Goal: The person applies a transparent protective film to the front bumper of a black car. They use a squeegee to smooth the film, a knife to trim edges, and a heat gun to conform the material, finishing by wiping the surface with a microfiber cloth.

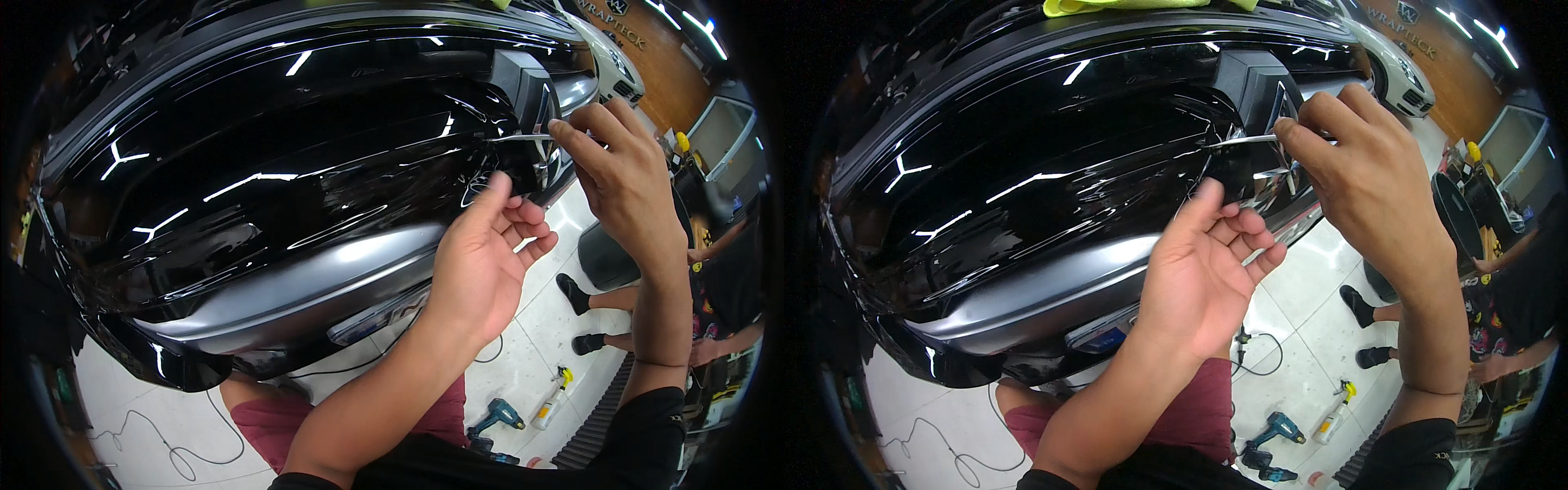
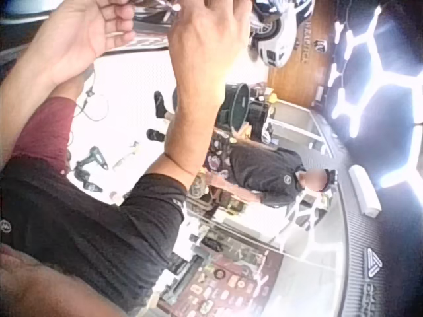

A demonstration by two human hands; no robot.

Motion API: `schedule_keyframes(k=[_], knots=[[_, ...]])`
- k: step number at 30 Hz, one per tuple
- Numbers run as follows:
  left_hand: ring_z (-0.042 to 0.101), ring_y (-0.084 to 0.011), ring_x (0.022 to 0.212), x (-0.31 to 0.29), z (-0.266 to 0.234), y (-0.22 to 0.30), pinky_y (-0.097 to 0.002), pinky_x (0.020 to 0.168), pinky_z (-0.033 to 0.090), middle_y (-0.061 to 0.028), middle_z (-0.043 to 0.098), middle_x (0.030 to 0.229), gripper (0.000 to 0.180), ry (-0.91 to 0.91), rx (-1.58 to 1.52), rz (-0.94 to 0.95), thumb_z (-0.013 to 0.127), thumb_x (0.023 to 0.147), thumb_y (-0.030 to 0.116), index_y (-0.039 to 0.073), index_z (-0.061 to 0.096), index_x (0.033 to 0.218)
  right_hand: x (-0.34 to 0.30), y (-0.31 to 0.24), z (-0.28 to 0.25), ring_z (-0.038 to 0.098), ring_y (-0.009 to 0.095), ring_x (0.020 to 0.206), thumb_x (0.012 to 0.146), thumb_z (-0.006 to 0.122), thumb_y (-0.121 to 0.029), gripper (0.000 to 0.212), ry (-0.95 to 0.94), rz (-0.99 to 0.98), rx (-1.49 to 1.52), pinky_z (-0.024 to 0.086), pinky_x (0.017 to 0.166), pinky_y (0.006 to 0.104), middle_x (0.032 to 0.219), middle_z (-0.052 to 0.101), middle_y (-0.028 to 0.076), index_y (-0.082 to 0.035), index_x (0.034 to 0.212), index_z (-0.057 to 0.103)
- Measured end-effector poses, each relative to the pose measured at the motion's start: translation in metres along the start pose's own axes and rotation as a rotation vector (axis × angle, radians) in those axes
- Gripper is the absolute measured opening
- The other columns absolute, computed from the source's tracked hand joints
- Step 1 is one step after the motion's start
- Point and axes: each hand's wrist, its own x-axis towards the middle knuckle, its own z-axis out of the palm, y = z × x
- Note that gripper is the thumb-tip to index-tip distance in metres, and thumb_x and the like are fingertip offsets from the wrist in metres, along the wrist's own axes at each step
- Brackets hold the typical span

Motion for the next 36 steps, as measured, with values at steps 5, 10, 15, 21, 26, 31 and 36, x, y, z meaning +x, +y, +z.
schedule_keyframes(k=[5,10,15,21,26,31,36], knots=[[0.061,-0.0212,0.085,0.004,-0.003,0.005,-0.0427,0.089,0.051,-0.0067,0.061,0.089,0.019,-0.070,-0.018,-0.039,0.058,0.098,0.024,0.006,0.057,0.093,0.011,-0.004,-0.015,0.056,0.023,0.084,0.071,0.068,-0.004,0.022,-0.050,-0.008,-0.029,0.049,0.073,0.0355,0.087,0.058,0.004,-0.006,0.093,0.067],[0.060,-0.0201,0.084,0.003,-0.003,0.008,-0.0415,0.088,0.051,-0.0058,0.061,0.087,0.018,-0.067,-0.041,-0.058,0.059,0.098,0.025,0.007,0.057,0.093,0.027,-0.010,-0.036,0.057,0.025,0.087,0.070,0.074,-0.001,0.032,-0.189,-0.027,-0.074,0.050,0.073,0.0378,0.091,0.061,0.006,-0.005,0.101,0.069],[0.060,-0.0190,0.083,0.001,-0.002,0.011,-0.0394,0.085,0.051,-0.0050,0.061,0.085,0.018,-0.112,-0.094,-0.101,0.059,0.097,0.025,0.008,0.057,0.091,0.044,-0.025,-0.054,0.058,0.025,0.090,0.072,0.071,-0.005,0.020,-0.283,-0.062,-0.172,0.051,0.075,0.0362,0.086,0.063,0.006,-0.003,0.092,0.069],[0.057,-0.0177,0.078,0.001,-0.004,0.014,-0.0365,0.081,0.051,-0.0039,0.058,0.081,0.019,-0.078,-0.114,-0.116,0.061,0.096,0.024,0.010,0.054,0.086,0.059,-0.040,-0.094,0.059,0.024,0.096,0.073,0.068,-0.005,0.013,-0.473,-0.057,-0.348,0.051,0.079,0.0366,0.086,0.064,0.006,-0.003,0.085,0.070],[0.057,-0.0178,0.079,0.000,-0.001,0.008,-0.0365,0.080,0.051,-0.0037,0.058,0.080,0.021,-0.081,-0.121,-0.145,0.063,0.095,0.025,0.010,0.053,0.086,0.053,-0.013,-0.123,0.061,0.027,0.092,0.074,0.066,-0.003,0.018,-0.443,0.056,-0.358,0.050,0.079,0.0412,0.085,0.065,0.009,-0.003,0.092,0.068],[0.057,-0.0186,0.079,-0.007,0.011,0.016,-0.0370,0.080,0.052,-0.0035,0.060,0.081,0.023,0.014,-0.089,-0.111,0.064,0.096,0.028,0.011,0.054,0.084,0.022,-0.011,-0.062,0.058,0.025,0.063,0.092,0.067,-0.017,0.017,-0.082,0.644,0.514,0.047,0.062,0.0358,0.071,0.063,0.013,0.000,0.095,0.065],[0.056,-0.0187,0.079,-0.005,-0.003,0.013,-0.0363,0.080,0.051,-0.0043,0.057,0.080,0.020,-0.079,-0.128,-0.140,0.061,0.096,0.022,0.009,0.054,0.082,0.026,-0.046,0.027,0.061,0.022,0.063,0.093,0.071,-0.029,0.031,0.020,0.883,0.826,0.048,0.062,0.0357,0.071,0.064,0.016,0.002,0.092,0.064]])
